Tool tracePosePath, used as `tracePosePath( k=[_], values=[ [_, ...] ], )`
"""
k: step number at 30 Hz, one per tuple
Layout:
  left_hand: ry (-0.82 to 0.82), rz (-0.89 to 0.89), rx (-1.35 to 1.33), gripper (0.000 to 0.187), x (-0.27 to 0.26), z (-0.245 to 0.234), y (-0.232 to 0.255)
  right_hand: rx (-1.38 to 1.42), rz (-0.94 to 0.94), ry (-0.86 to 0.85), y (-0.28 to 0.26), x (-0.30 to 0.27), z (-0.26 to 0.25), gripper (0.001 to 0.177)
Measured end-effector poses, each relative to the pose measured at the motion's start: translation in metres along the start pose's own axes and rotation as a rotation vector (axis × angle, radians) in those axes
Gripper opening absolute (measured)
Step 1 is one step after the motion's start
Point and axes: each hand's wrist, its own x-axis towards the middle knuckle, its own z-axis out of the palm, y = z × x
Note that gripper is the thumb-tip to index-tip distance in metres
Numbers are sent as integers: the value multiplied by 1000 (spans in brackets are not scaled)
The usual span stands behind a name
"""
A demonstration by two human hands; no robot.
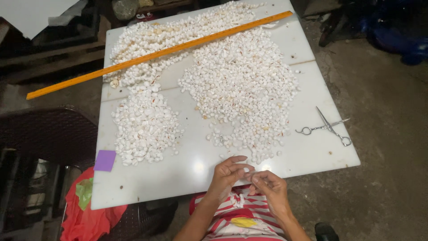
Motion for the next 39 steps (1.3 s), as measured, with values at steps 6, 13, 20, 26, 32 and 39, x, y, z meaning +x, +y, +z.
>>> tracePosePath(
  k=[6,13,20,26,32,39],
  values=[
    [-5,15,-71,46,1,-3,-4,-20,6,-4,-3,-2,0,11],
    [48,100,175,38,-2,0,-4,6,36,11,0,-1,2,10],
    [78,133,152,36,-3,2,4,4,-12,-40,0,-5,-1,9],
    [29,129,173,41,-5,0,4,-20,0,-37,5,-5,-5,9],
    [21,67,191,40,-9,0,3,-25,-28,-55,14,-3,-6,10],
    [36,45,294,15,-20,13,11,-29,-37,-62,13,-5,-5,11]
  ],
)
